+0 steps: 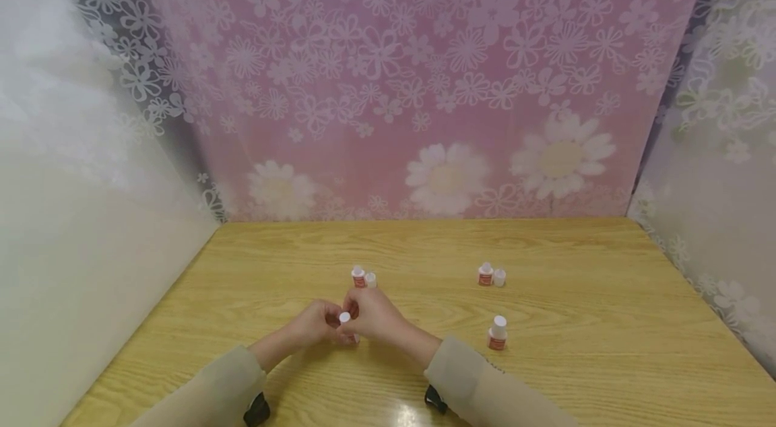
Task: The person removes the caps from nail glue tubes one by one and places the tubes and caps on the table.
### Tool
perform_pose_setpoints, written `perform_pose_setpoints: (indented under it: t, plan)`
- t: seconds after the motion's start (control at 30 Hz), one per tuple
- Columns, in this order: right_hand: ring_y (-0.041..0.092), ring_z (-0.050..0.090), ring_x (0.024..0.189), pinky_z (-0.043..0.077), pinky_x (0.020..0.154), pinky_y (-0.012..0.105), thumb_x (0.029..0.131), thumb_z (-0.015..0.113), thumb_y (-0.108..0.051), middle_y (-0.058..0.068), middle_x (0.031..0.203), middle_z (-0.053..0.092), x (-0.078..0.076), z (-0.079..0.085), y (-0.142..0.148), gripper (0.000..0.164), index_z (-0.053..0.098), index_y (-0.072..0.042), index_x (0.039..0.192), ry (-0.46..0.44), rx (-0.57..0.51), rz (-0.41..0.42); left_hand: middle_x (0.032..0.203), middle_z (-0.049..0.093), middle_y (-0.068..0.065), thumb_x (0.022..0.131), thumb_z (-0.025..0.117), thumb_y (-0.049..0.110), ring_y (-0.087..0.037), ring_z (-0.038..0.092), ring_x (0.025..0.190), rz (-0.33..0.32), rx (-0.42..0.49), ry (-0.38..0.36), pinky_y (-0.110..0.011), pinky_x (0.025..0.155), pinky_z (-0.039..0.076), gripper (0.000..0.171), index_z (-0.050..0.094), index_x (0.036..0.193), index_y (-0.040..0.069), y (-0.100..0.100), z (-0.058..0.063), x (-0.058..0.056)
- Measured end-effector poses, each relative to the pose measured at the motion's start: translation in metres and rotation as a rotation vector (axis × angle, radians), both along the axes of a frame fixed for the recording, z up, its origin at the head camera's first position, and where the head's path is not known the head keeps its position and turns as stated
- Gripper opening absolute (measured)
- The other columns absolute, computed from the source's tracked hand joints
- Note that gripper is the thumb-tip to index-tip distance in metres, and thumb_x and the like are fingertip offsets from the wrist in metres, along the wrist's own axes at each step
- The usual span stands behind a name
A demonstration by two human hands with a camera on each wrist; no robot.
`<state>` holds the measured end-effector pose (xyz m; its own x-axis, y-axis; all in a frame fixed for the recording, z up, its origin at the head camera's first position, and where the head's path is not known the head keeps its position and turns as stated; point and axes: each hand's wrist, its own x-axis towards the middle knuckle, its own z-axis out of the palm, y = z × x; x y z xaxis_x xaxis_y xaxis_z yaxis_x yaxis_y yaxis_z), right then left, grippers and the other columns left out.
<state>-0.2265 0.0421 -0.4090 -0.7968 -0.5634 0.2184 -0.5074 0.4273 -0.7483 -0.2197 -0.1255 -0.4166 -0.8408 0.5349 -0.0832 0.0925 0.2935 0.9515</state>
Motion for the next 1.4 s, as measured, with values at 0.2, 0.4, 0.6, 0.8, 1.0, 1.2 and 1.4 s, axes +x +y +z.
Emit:
perform_pose_setpoints:
  t: [0.2, 0.4, 0.6, 0.8, 1.0, 1.2, 1.4]
  plan:
    - [0.004, 0.048, 0.058, 0.042, 0.052, 0.021, 0.067, 0.077, -0.008, -0.007, 0.064, 0.054, 0.0, 0.0, 0.0, 0.023, 0.055, -0.008, 0.073, 0.008, 0.015, -0.011, 0.074, 0.064, -0.016, 0.071, 0.063, -0.016, -0.018, 0.062, 0.071, 0.016, -0.011, 0.003, -0.024, 0.059, 0.047, 0.009, 0.061, 0.079, -0.013, -0.002, -0.019, -0.009]
    - [0.004, 0.049, 0.06, 0.042, 0.054, 0.021, 0.067, 0.076, -0.008, -0.007, 0.065, 0.055, 0.0, 0.0, 0.0, 0.022, 0.056, -0.009, 0.074, -0.005, 0.015, -0.007, 0.077, 0.065, -0.016, 0.071, 0.066, -0.012, -0.017, 0.063, 0.072, 0.006, 0.011, -0.022, -0.027, 0.062, 0.049, 0.013, 0.062, 0.083, -0.012, -0.002, -0.023, -0.011]
    - [0.003, 0.05, 0.061, 0.043, 0.055, 0.021, 0.068, 0.076, -0.008, -0.007, 0.066, 0.056, -0.001, -0.001, 0.001, 0.019, 0.057, -0.008, 0.074, 0.004, 0.025, -0.002, 0.076, 0.065, -0.016, 0.07, 0.067, -0.011, -0.017, 0.062, 0.071, 0.013, 0.006, -0.02, -0.027, 0.062, 0.049, 0.012, 0.062, 0.081, -0.012, -0.002, -0.024, -0.011]
    - [0.003, 0.052, 0.063, 0.043, 0.057, 0.021, 0.07, 0.073, -0.006, -0.007, 0.068, 0.058, -0.001, -0.001, 0.0, 0.015, 0.059, -0.008, 0.076, -0.004, 0.028, 0.006, 0.076, 0.065, -0.017, 0.07, 0.068, -0.009, -0.019, 0.063, 0.071, 0.016, 0.006, -0.019, -0.028, 0.062, 0.049, 0.012, 0.062, 0.081, -0.01, -0.002, -0.024, -0.01]
    - [0.004, 0.053, 0.065, 0.043, 0.058, 0.021, 0.073, 0.071, -0.003, -0.006, 0.07, 0.059, -0.001, -0.001, 0.0, 0.011, 0.062, -0.008, 0.079, -0.023, 0.031, 0.016, 0.078, 0.064, -0.02, 0.071, 0.067, -0.011, -0.021, 0.063, 0.072, 0.009, 0.0, -0.008, -0.028, 0.062, 0.049, 0.013, 0.063, 0.083, -0.011, -0.002, -0.024, -0.009]
    - [0.007, 0.055, 0.069, 0.044, 0.06, 0.022, 0.075, 0.068, -0.002, -0.003, 0.075, 0.062, -0.001, 0.001, -0.001, 0.009, 0.064, -0.004, 0.083, -0.048, 0.041, 0.032, 0.079, 0.064, -0.023, 0.071, 0.065, -0.013, -0.019, 0.062, 0.072, 0.004, -0.013, 0.006, -0.028, 0.062, 0.049, 0.013, 0.062, 0.084, -0.013, 0.0, -0.006, 0.0]
    - [0.008, 0.055, 0.072, 0.044, 0.061, 0.022, 0.078, 0.065, -0.002, 0.001, 0.079, 0.064, 0.001, 0.005, 0.001, 0.008, 0.064, -0.004, 0.086, -0.044, 0.053, 0.066, 0.08, 0.064, -0.022, 0.071, 0.065, -0.012, -0.022, 0.063, 0.074, -0.012, -0.01, 0.027, -0.029, 0.062, 0.049, 0.014, 0.063, 0.085, -0.012, 0.002, 0.001, 0.002]
